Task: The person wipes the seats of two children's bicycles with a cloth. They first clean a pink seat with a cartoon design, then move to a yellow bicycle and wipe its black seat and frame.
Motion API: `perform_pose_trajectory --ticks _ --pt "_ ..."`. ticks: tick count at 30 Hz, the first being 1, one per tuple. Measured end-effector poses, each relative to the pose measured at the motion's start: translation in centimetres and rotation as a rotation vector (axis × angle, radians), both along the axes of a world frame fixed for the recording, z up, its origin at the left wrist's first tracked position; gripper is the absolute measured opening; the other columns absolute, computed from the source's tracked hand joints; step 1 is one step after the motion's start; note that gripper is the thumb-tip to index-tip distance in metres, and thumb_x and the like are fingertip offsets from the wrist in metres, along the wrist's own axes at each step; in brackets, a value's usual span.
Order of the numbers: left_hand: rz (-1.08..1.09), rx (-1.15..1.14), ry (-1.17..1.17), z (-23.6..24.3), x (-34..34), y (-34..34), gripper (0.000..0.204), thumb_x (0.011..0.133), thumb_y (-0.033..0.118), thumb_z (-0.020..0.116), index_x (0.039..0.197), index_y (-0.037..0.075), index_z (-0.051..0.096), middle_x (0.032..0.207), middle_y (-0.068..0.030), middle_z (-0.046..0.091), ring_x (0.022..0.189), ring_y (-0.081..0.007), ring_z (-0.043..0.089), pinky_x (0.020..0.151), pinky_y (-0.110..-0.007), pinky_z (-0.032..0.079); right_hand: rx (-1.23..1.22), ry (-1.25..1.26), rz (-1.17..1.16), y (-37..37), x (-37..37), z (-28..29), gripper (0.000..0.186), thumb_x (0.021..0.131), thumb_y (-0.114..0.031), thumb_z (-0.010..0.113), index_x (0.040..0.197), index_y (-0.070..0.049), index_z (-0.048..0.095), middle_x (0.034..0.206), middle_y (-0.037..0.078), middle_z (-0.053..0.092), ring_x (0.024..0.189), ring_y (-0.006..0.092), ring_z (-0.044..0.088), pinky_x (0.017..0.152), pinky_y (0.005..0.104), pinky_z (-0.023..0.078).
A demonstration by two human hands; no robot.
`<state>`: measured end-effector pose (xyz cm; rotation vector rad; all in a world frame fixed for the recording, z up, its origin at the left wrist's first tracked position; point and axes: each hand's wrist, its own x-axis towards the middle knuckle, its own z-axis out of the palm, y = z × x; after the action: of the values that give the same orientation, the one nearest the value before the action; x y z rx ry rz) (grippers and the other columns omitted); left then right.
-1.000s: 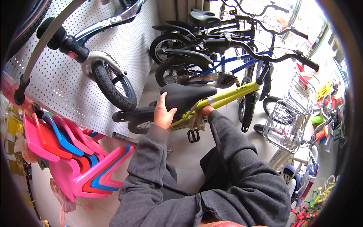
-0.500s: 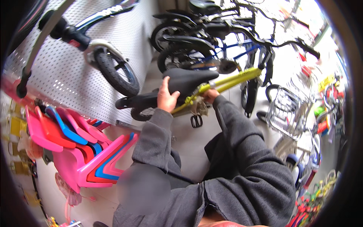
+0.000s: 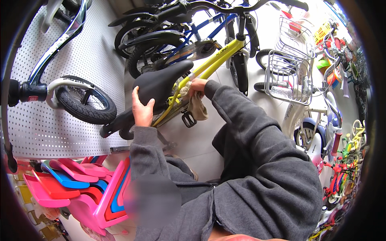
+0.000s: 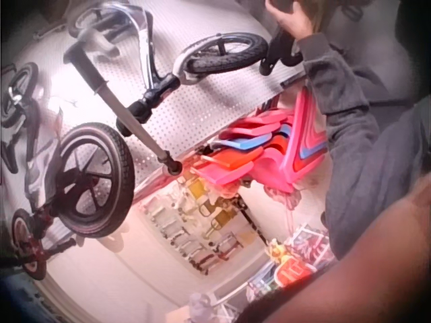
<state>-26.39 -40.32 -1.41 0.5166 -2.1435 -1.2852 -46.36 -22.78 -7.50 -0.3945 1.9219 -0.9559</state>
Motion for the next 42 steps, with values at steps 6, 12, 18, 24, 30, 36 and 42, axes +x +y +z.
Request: perform_pose_trajectory --ticks 6,12,18,24,30,36,42 --pt "0.006 -0.126 -0.012 -0.2 -0.1 0.0 0.067 0.069 -0.002 0.066 0.129 0.001 0.037 0.127 -0.0190 0.046 0.116 -0.0293 0.046 0.099 -0.035 0.035 0.008 0.894 -0.094 1.8 1.4 6.8 0.019 0.066 -0.015 0.065 0.083 -0.009 0.068 0.080 0.015 0.065 0.080 0.0303 0.064 0.074 0.0376 0.050" --pt "-0.008 -0.087 -0.021 0.0 0.0 0.3 0.067 0.069 -0.002 0.067 0.129 0.002 0.037 0.127 -0.0195 0.046 0.116 -0.0300 0.046 0.099 -0.035 0.035 0.071 1.583 -0.488 5.8 -3.1 7.0 0.029 0.070 -0.003 0.057 0.099 -0.009 0.061 0.105 0.010 0.056 0.094 0.0320 0.056 0.077 0.0388 0.048" --pt "-0.017 -0.073 -0.012 0.2 -0.1 0.2 0.065 0.070 -0.003 0.064 0.129 -0.001 0.037 0.126 -0.0183 0.045 0.116 -0.0277 0.045 0.101 -0.034 0.033 0.211 1.269 -0.154 4.0 -2.2 2.7 0.041 0.068 -0.003 0.060 0.108 -0.005 0.053 0.122 0.013 0.040 0.092 0.0356 0.053 0.081 0.0427 0.048" --pt "-0.036 -0.018 -0.012 0.1 -0.1 0.0 0.065 0.071 -0.007 0.063 0.130 -0.001 0.036 0.129 -0.0184 0.043 0.118 -0.0257 0.043 0.101 -0.033 0.032 -0.049 1.386 0.136 3.7 -1.6 1.6 0.040 0.060 -0.003 0.064 0.100 -0.006 0.060 0.112 0.012 0.049 0.105 0.0328 0.048 0.091 0.0380 0.041" --pt "-0.041 -0.047 -0.011 0.4 0.0 0.1 0.064 0.070 -0.005 0.063 0.129 -0.001 0.037 0.129 -0.0185 0.043 0.119 -0.0261 0.042 0.102 -0.034 0.031 0.160 1.463 -0.289 8.2 -5.7 4.6 0.031 0.067 -0.001 0.060 0.097 -0.009 0.062 0.116 0.004 0.054 0.089 0.0315 0.060 0.079 0.0358 0.050" --pt "0.002 -0.102 -0.012 -0.1 -0.2 -0.1 0.064 0.069 -0.002 0.065 0.128 -0.001 0.039 0.127 -0.0182 0.047 0.117 -0.0276 0.045 0.100 -0.034 0.033 0.187 1.550 -0.063 4.3 -2.9 2.2 0.030 0.069 0.000 0.055 0.098 -0.004 0.058 0.110 0.008 0.049 0.090 0.0321 0.054 0.077 0.0390 0.047" --pt "0.027 -0.100 -0.020 0.2 -0.5 0.0 0.065 0.069 -0.001 0.067 0.128 0.000 0.040 0.126 -0.0180 0.047 0.116 -0.0270 0.046 0.101 -0.034 0.034 -0.234 1.276 0.263 0.7 1.1 -1.6 0.025 0.074 -0.002 0.049 0.098 -0.003 0.058 0.111 0.013 0.046 0.100 0.0385 0.047 0.088 0.0474 0.040"
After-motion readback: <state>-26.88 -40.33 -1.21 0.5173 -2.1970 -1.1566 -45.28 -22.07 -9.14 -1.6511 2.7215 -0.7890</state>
